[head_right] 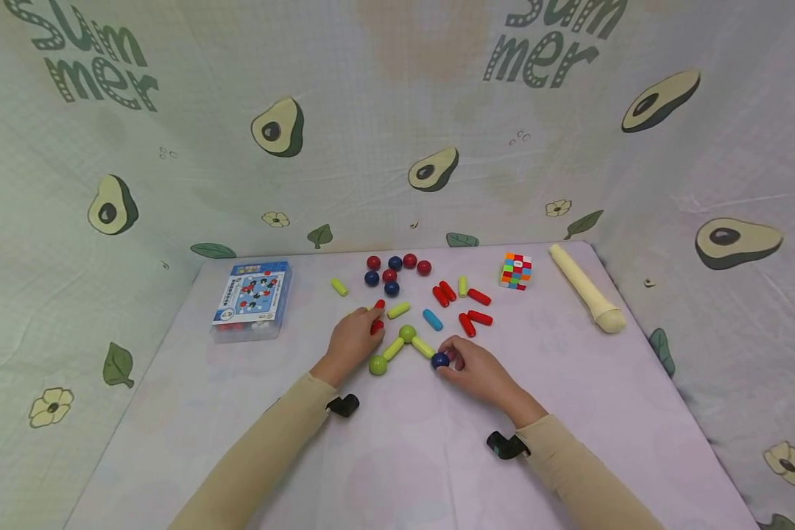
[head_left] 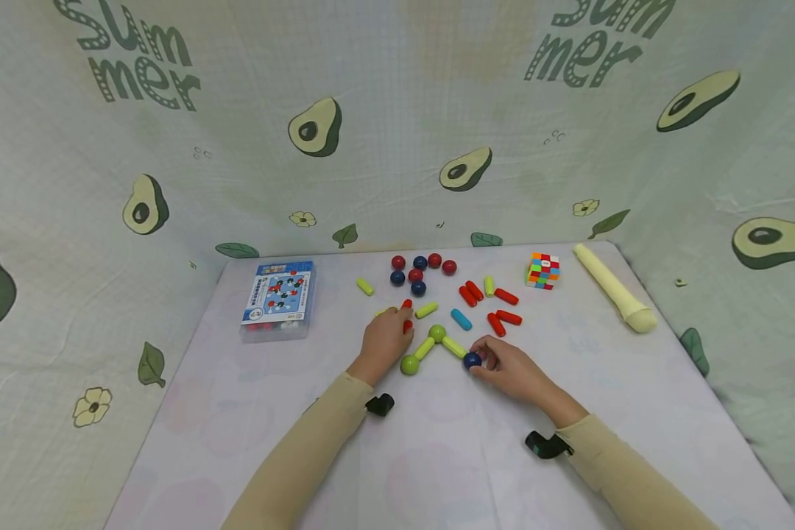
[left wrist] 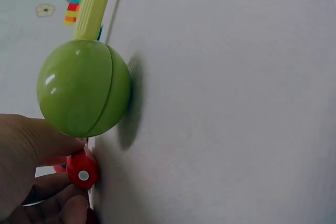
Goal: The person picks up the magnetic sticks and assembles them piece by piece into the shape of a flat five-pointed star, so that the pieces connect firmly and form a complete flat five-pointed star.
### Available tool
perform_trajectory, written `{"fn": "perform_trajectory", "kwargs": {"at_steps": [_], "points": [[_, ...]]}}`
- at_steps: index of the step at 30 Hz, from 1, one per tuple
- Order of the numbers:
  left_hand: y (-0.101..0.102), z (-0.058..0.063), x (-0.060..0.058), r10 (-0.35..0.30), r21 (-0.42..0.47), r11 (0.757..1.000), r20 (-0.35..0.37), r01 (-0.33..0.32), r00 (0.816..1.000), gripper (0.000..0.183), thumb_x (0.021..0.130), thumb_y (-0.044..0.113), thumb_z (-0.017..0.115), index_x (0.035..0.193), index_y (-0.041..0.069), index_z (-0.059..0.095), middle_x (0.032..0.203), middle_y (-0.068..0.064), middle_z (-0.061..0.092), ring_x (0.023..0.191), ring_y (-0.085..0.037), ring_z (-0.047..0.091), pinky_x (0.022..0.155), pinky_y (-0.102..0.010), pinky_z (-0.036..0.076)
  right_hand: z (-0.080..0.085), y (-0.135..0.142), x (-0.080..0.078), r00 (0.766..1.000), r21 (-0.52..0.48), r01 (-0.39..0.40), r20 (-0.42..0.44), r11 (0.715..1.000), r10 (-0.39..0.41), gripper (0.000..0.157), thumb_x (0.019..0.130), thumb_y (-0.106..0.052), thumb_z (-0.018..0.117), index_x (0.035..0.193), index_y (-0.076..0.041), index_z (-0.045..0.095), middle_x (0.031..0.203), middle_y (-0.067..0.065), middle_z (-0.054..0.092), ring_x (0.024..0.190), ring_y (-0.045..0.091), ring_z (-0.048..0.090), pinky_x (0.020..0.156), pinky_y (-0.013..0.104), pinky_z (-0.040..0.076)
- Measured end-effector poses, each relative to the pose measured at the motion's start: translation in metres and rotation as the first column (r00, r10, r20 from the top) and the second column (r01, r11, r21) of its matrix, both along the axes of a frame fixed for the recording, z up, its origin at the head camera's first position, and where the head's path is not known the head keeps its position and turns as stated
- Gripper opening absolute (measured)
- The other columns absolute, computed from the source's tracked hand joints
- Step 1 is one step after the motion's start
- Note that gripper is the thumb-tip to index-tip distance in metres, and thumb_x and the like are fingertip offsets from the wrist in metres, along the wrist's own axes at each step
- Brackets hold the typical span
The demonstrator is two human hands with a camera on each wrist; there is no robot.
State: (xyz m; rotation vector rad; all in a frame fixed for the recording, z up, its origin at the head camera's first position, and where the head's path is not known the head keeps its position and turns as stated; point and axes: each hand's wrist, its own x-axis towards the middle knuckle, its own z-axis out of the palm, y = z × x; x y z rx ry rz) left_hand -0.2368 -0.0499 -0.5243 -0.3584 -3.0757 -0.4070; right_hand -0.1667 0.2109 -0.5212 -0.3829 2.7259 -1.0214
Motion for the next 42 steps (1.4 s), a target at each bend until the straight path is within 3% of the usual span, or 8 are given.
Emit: {"fn": "perform_trajectory", "kwargs": {"at_steps": [11, 21, 25, 29, 34, 42], "points": [[-0.004, -0.001, 0.007, 0.002, -0.004, 1.0, -0.014, -0.002, 1.0, 0.041, 0.095, 0.031, 0.074, 0.133, 0.015, 0.068, 0.12, -0.005, 0.068, 0.1, -0.018, 0.065, 0.087, -0.033, 0.057, -0.001, -0.001, 0.001, 1.0, 0.003, 0.016, 0.002, 1.0, -0.016, 0.034, 0.092, -0.026, 0.077, 0.121, -0.016, 0.062, 0.093, -0.003, 0.058, 0.085, 0.016, 0.054, 0.073, 0.03, 0.049], [-0.014, 0.003, 0.022, -0.02, 0.13, 0.991, -0.048, 0.026, 0.999, 0.036, 0.096, 0.03, 0.073, 0.128, 0.015, 0.069, 0.123, -0.006, 0.067, 0.101, -0.018, 0.065, 0.084, -0.031, 0.057, -0.002, -0.002, 0.003, 1.0, -0.009, 0.016, -0.01, 1.0, -0.016, 0.037, 0.092, -0.025, 0.078, 0.124, -0.016, 0.062, 0.095, -0.004, 0.059, 0.084, 0.015, 0.053, 0.07, 0.03, 0.048], [-0.018, 0.007, 0.031, -0.05, 0.205, 0.978, -0.003, 0.05, 0.999, 0.03, 0.095, 0.032, 0.073, 0.12, 0.015, 0.072, 0.1, 0.0, 0.068, 0.086, -0.015, 0.062, 0.074, -0.028, 0.054, -0.003, -0.002, 0.003, 1.0, -0.018, 0.012, -0.021, 1.0, -0.012, 0.04, 0.092, -0.025, 0.077, 0.128, -0.017, 0.061, 0.098, -0.005, 0.06, 0.083, 0.015, 0.054, 0.068, 0.028, 0.048], [-0.021, 0.009, 0.039, -0.089, 0.227, 0.972, 0.095, 0.065, 0.992, 0.032, 0.092, 0.042, 0.075, 0.111, 0.016, 0.074, 0.079, 0.008, 0.061, 0.072, -0.011, 0.055, 0.065, -0.025, 0.048, -0.003, -0.002, 0.003, 0.999, -0.017, 0.004, -0.04, 1.0, -0.005, 0.038, 0.093, -0.024, 0.076, 0.128, -0.019, 0.062, 0.098, -0.006, 0.06, 0.082, 0.015, 0.054, 0.067, 0.028, 0.048], [-0.023, 0.009, 0.048, -0.132, 0.199, 0.975, 0.179, 0.096, 0.975, 0.039, 0.086, 0.047, 0.08, 0.112, 0.018, 0.074, 0.084, 0.011, 0.061, 0.074, -0.009, 0.055, 0.069, -0.025, 0.049, -0.002, -0.003, 0.004, 0.998, -0.016, 0.009, -0.058, 1.0, -0.01, 0.037, 0.093, -0.023, 0.077, 0.127, -0.018, 0.063, 0.101, -0.005, 0.061, 0.081, 0.014, 0.053, 0.066, 0.027, 0.048], [-0.022, 0.002, 0.051, -0.139, 0.241, 0.965, 0.146, 0.102, 0.979, 0.035, 0.086, 0.037, 0.082, 0.114, 0.016, 0.074, 0.085, 0.008, 0.058, 0.076, -0.012, 0.054, 0.067, -0.024, 0.048, -0.004, -0.004, 0.003, 0.997, -0.014, 0.05, -0.057, 0.999, -0.051, 0.037, 0.092, -0.025, 0.078, 0.125, -0.017, 0.063, 0.103, -0.003, 0.062, 0.081, 0.015, 0.054, 0.067, 0.027, 0.049]]}}
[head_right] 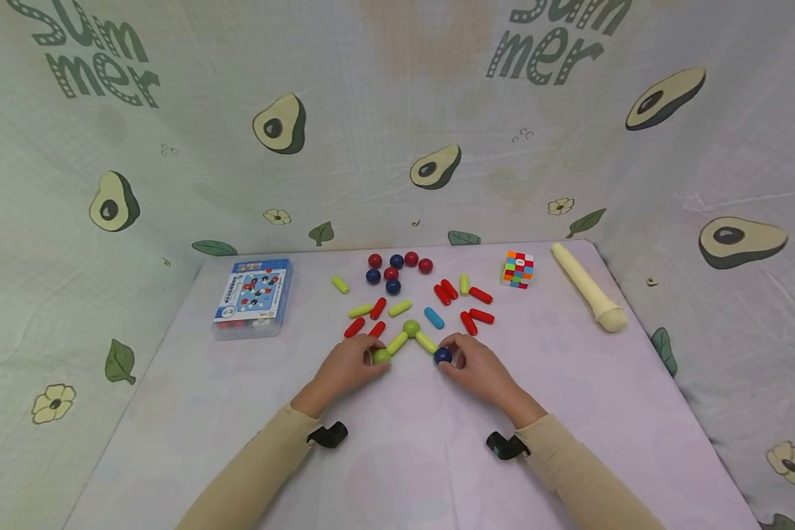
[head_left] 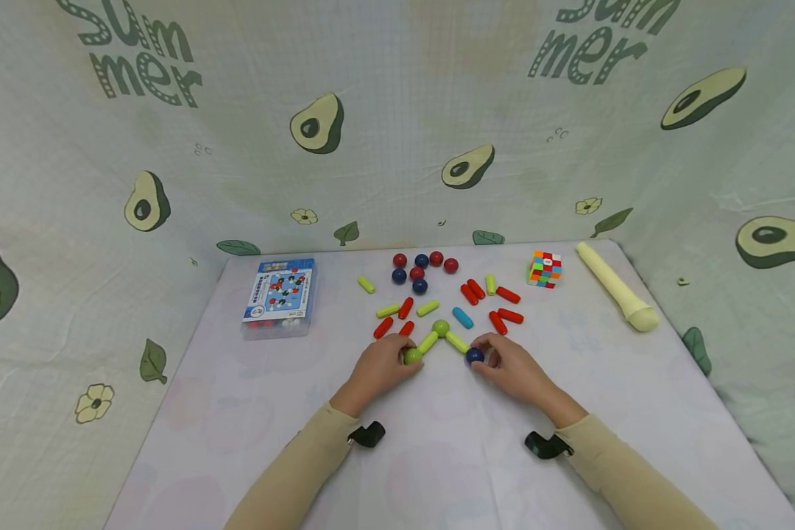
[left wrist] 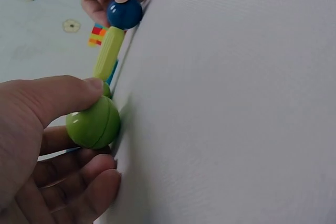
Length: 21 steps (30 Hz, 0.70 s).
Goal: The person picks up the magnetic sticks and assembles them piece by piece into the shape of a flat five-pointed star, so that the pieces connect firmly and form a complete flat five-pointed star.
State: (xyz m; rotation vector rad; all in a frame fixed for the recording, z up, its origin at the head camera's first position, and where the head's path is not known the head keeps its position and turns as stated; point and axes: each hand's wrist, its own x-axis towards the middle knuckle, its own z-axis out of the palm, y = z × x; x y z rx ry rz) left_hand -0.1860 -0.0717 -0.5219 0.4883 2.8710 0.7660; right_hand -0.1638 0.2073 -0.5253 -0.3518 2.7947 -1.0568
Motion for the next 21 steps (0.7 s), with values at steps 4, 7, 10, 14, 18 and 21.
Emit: {"fn": "perform_trajectory", "kwargs": {"at_steps": [4, 7, 10, 14, 18, 21], "points": [[0.001, -0.004, 0.0, 0.02, 0.032, 0.999, -0.015, -0.02, 1.0, 0.038, 0.086, 0.037, 0.083, 0.117, 0.016, 0.073, 0.087, 0.007, 0.059, 0.076, -0.012, 0.054, 0.066, -0.023, 0.047, 0.0, 0.0, -0.001, 1.0, -0.003, 0.018, 0.006, 1.0, -0.018, 0.037, 0.092, -0.025, 0.078, 0.124, -0.016, 0.062, 0.104, -0.002, 0.062, 0.082, 0.016, 0.054, 0.067, 0.028, 0.05], [0.002, -0.005, 0.001, 0.025, 0.04, 0.999, -0.028, -0.024, 0.999, 0.042, 0.086, 0.037, 0.083, 0.121, 0.016, 0.073, 0.089, 0.007, 0.06, 0.076, -0.012, 0.054, 0.065, -0.023, 0.047, 0.001, -0.001, -0.001, 1.0, -0.008, 0.027, 0.013, 1.0, -0.027, 0.036, 0.092, -0.024, 0.077, 0.124, -0.016, 0.062, 0.104, -0.002, 0.062, 0.082, 0.016, 0.054, 0.067, 0.028, 0.05], [0.002, -0.005, 0.001, 0.03, 0.043, 0.999, -0.024, -0.029, 0.999, 0.041, 0.088, 0.037, 0.082, 0.122, 0.017, 0.072, 0.089, 0.006, 0.059, 0.076, -0.012, 0.054, 0.065, -0.023, 0.047, 0.002, -0.001, 0.0, 0.999, -0.009, 0.032, 0.019, 0.999, -0.032, 0.036, 0.092, -0.024, 0.077, 0.124, -0.015, 0.062, 0.104, -0.001, 0.062, 0.082, 0.017, 0.054, 0.067, 0.028, 0.049], [0.0, -0.005, 0.001, 0.03, 0.066, 0.997, -0.011, -0.029, 1.0, 0.036, 0.089, 0.035, 0.081, 0.119, 0.018, 0.072, 0.086, 0.007, 0.058, 0.075, -0.012, 0.054, 0.064, -0.023, 0.047, 0.004, -0.002, -0.001, 0.999, -0.006, 0.03, 0.015, 1.0, -0.03, 0.037, 0.092, -0.024, 0.077, 0.125, -0.015, 0.062, 0.104, -0.001, 0.061, 0.085, 0.017, 0.055, 0.07, 0.03, 0.05], [0.0, -0.006, 0.002, 0.03, 0.081, 0.996, -0.012, -0.029, 0.999, 0.036, 0.089, 0.035, 0.081, 0.12, 0.018, 0.072, 0.085, 0.007, 0.057, 0.074, -0.012, 0.053, 0.063, -0.023, 0.046, 0.007, -0.006, -0.004, 1.0, -0.004, 0.02, 0.012, 1.0, -0.02, 0.04, 0.092, -0.023, 0.077, 0.128, -0.015, 0.061, 0.111, 0.0, 0.062, 0.093, 0.018, 0.057, 0.079, 0.034, 0.053], [0.0, -0.005, 0.002, 0.034, 0.085, 0.996, -0.01, -0.033, 0.999, 0.037, 0.089, 0.036, 0.081, 0.121, 0.019, 0.072, 0.084, 0.007, 0.057, 0.073, -0.011, 0.053, 0.062, -0.023, 0.045, 0.011, -0.011, -0.007, 1.0, -0.005, 0.006, 0.007, 1.0, -0.006, 0.043, 0.092, -0.023, 0.077, 0.131, -0.014, 0.061, 0.119, 0.004, 0.062, 0.102, 0.021, 0.059, 0.088, 0.041, 0.055]]}}
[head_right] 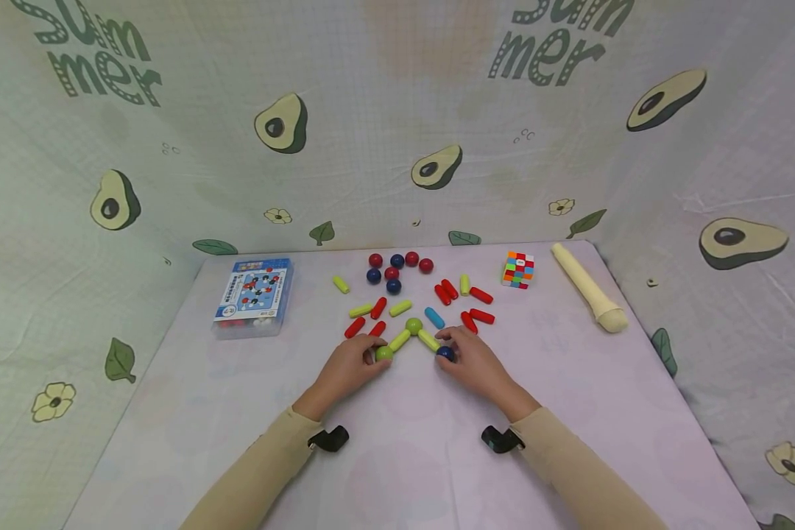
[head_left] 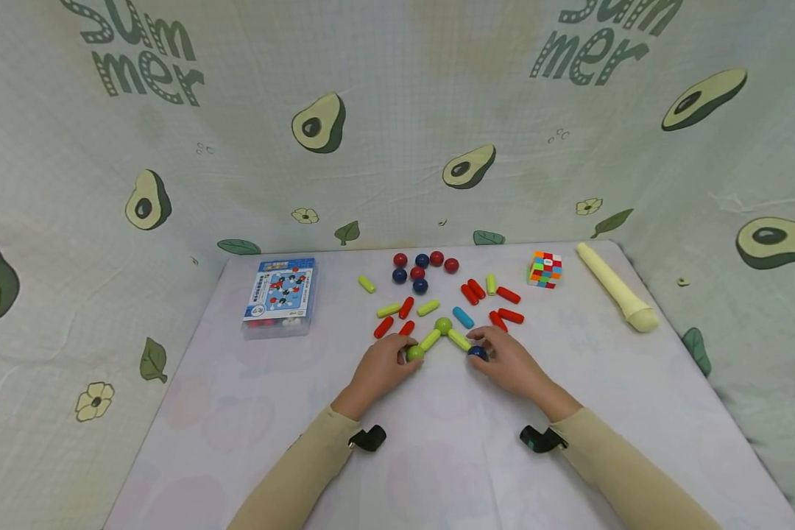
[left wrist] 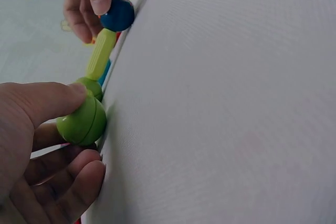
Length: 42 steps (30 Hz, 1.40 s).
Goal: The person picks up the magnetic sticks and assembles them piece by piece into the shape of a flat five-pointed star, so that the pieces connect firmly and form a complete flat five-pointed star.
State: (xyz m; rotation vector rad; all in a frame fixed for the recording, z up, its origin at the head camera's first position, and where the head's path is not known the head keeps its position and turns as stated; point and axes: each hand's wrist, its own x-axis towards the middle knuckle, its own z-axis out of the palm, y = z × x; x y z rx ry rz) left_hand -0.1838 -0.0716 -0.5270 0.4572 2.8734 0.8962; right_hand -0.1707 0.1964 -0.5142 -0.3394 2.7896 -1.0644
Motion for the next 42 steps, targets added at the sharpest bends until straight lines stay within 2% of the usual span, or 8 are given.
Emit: {"fn": "perform_trajectory", "kwargs": {"at_steps": [7, 12, 17, 21, 25, 30, 37, 42], "points": [[-0.002, -0.001, 0.0, 0.003, 0.021, 1.0, -0.001, -0.003, 1.0, 0.039, 0.09, 0.038, 0.079, 0.123, 0.018, 0.072, 0.084, 0.007, 0.058, 0.072, -0.01, 0.053, 0.062, -0.023, 0.045, 0.001, -0.012, -0.015, 0.999, 0.005, -0.036, -0.032, 0.999, 0.036, 0.048, 0.094, -0.023, 0.075, 0.138, -0.015, 0.058, 0.131, 0.006, 0.059, 0.114, 0.024, 0.059, 0.096, 0.046, 0.053], [-0.006, -0.003, 0.0, 0.045, 0.045, 0.998, -0.016, -0.045, 0.999, 0.032, 0.095, 0.037, 0.072, 0.121, 0.018, 0.073, 0.091, 0.009, 0.063, 0.073, -0.01, 0.053, 0.064, -0.023, 0.046, -0.002, -0.019, -0.025, 0.998, 0.011, -0.05, -0.043, 0.999, 0.051, 0.053, 0.095, -0.023, 0.074, 0.144, -0.016, 0.055, 0.132, 0.006, 0.058, 0.11, 0.022, 0.058, 0.094, 0.042, 0.054], [-0.011, -0.001, -0.002, 0.101, 0.065, 0.993, -0.079, -0.096, 0.992, 0.022, 0.095, 0.029, 0.071, 0.113, 0.017, 0.075, 0.091, 0.009, 0.064, 0.074, -0.01, 0.054, 0.064, -0.023, 0.048, -0.004, -0.025, -0.031, 0.995, 0.017, -0.067, -0.073, 0.998, 0.068, 0.054, 0.096, -0.021, 0.073, 0.146, -0.017, 0.053, 0.134, 0.009, 0.058, 0.11, 0.023, 0.059, 0.094, 0.042, 0.054], [-0.012, -0.001, -0.006, 0.154, 0.044, 0.988, -0.13, -0.149, 0.98, 0.021, 0.093, 0.026, 0.076, 0.11, 0.016, 0.074, 0.09, 0.006, 0.063, 0.072, -0.011, 0.053, 0.062, -0.022, 0.047, -0.005, -0.029, -0.037, 0.993, 0.022, -0.074, -0.089, 0.997, 0.076, 0.051, 0.097, -0.021, 0.071, 0.145, -0.02, 0.055, 0.133, 0.007, 0.059, 0.11, 0.022, 0.06, 0.095, 0.042, 0.054], [-0.011, -0.002, -0.011, 0.183, -0.012, 0.982, -0.154, -0.188, 0.971, 0.031, 0.091, 0.027, 0.079, 0.118, 0.013, 0.073, 0.099, 0.001, 0.065, 0.074, -0.013, 0.054, 0.066, -0.023, 0.051, -0.004, -0.032, -0.041, 0.991, 0.033, -0.091, -0.098, 0.995, 0.094, 0.045, 0.099, -0.021, 0.069, 0.143, -0.02, 0.059, 0.129, 0.005, 0.062, 0.108, 0.023, 0.06, 0.095, 0.043, 0.053], [-0.008, -0.004, -0.017, 0.174, -0.108, 0.975, -0.164, -0.193, 0.971, 0.036, 0.091, 0.03, 0.078, 0.122, 0.013, 0.072, 0.102, 0.0, 0.068, 0.083, -0.014, 0.061, 0.076, -0.028, 0.055, -0.001, -0.038, -0.046, 0.99, 0.053, -0.099, -0.095, 0.994, 0.103, 0.037, 0.1, -0.019, 0.067, 0.137, -0.02, 0.065, 0.126, 0.004, 0.064, 0.107, 0.021, 0.06, 0.097, 0.043, 0.052], [-0.003, -0.003, -0.025, 0.164, -0.152, 0.97, -0.176, -0.191, 0.971, 0.032, 0.092, 0.033, 0.077, 0.112, 0.009, 0.073, 0.086, 0.002, 0.062, 0.07, -0.013, 0.055, 0.063, -0.026, 0.05, 0.0, -0.043, -0.05, 0.989, 0.07, -0.098, -0.108, 0.993, 0.105, 0.033, 0.099, -0.015, 0.068, 0.131, -0.016, 0.068, 0.126, 0.006, 0.065, 0.105, 0.022, 0.061, 0.095, 0.044, 0.052], [0.001, -0.003, -0.028, 0.176, -0.164, 0.965, -0.173, -0.204, 0.969, 0.027, 0.092, 0.032, 0.078, 0.104, 0.009, 0.073, 0.088, 0.001, 0.064, 0.069, -0.013, 0.057, 0.064, -0.027, 0.052, -0.002, -0.043, -0.052, 0.989, 0.079, -0.09, -0.113, 0.993, 0.099, 0.032, 0.098, -0.015, 0.069, 0.13, -0.016, 0.069, 0.124, 0.005, 0.066, 0.1, 0.021, 0.06, 0.093, 0.042, 0.053]]}}
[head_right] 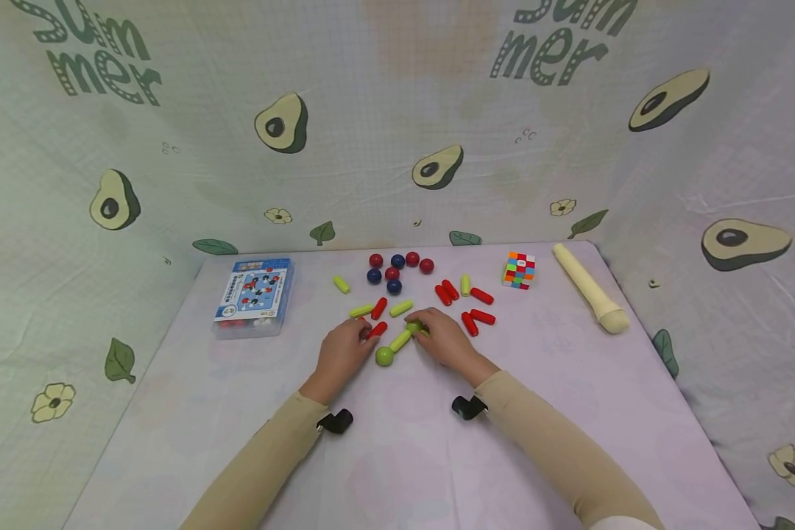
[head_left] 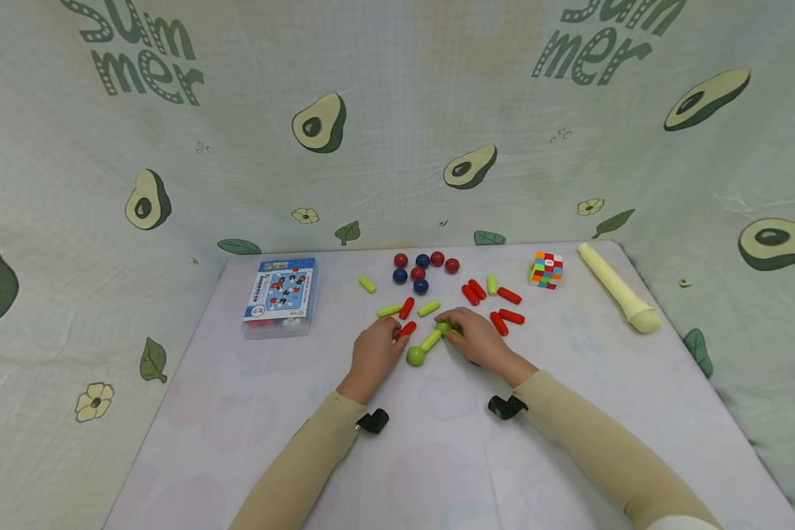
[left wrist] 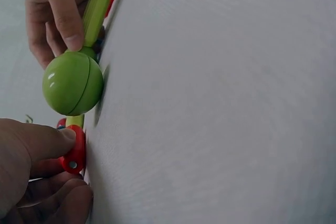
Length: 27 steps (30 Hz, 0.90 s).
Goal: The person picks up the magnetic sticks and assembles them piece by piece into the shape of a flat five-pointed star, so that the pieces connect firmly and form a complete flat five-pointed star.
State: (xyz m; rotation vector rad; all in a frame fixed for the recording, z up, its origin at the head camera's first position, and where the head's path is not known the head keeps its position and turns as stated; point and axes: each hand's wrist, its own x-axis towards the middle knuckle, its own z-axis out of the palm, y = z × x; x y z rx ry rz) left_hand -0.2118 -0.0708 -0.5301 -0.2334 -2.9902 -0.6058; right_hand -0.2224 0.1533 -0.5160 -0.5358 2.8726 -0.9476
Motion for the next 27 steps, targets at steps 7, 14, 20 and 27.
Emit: {"fn": "perform_trajectory", "kwargs": {"at_steps": [7, 14, 20, 27], "points": [[-0.002, 0.002, 0.004, 0.008, 0.02, 1.0, 0.032, -0.009, 0.999, 0.019, 0.091, 0.026, 0.079, 0.098, 0.01, 0.072, 0.088, -0.001, 0.064, 0.071, -0.014, 0.057, 0.067, -0.027, 0.052, 0.001, -0.001, -0.001, 1.0, -0.027, 0.006, 0.006, 1.0, -0.006, 0.031, 0.098, -0.014, 0.069, 0.128, -0.016, 0.069, 0.124, 0.005, 0.066, 0.101, 0.022, 0.059, 0.093, 0.043, 0.052], [-0.009, 0.011, 0.015, -0.001, 0.017, 1.0, 0.132, -0.001, 0.991, 0.017, 0.089, 0.02, 0.079, 0.099, 0.008, 0.072, 0.09, -0.003, 0.063, 0.073, -0.016, 0.057, 0.07, -0.03, 0.053, -0.001, 0.001, -0.003, 0.999, -0.025, 0.019, 0.028, 0.999, -0.019, 0.031, 0.098, -0.014, 0.069, 0.129, -0.017, 0.069, 0.126, 0.005, 0.065, 0.1, 0.022, 0.058, 0.092, 0.041, 0.052], [-0.012, 0.017, 0.022, -0.003, 0.002, 1.0, 0.215, 0.003, 0.977, 0.023, 0.086, 0.025, 0.082, 0.102, 0.01, 0.072, 0.087, -0.001, 0.058, 0.072, -0.017, 0.054, 0.064, -0.027, 0.049, -0.002, 0.002, -0.003, 1.0, -0.03, 0.014, 0.019, 0.999, -0.014, 0.031, 0.097, -0.014, 0.069, 0.128, -0.018, 0.069, 0.124, 0.004, 0.066, 0.098, 0.021, 0.057, 0.09, 0.041, 0.052], [-0.012, 0.016, 0.024, -0.027, -0.037, 0.999, 0.159, 0.033, 0.987, 0.025, 0.088, 0.028, 0.081, 0.106, 0.011, 0.076, 0.089, 0.0, 0.062, 0.074, -0.016, 0.054, 0.066, -0.027, 0.049, -0.002, 0.002, -0.003, 1.0, -0.033, 0.012, 0.029, 0.999, -0.011, 0.031, 0.098, -0.014, 0.068, 0.129, -0.018, 0.069, 0.127, 0.005, 0.065, 0.101, 0.022, 0.058, 0.093, 0.042, 0.052]]}}
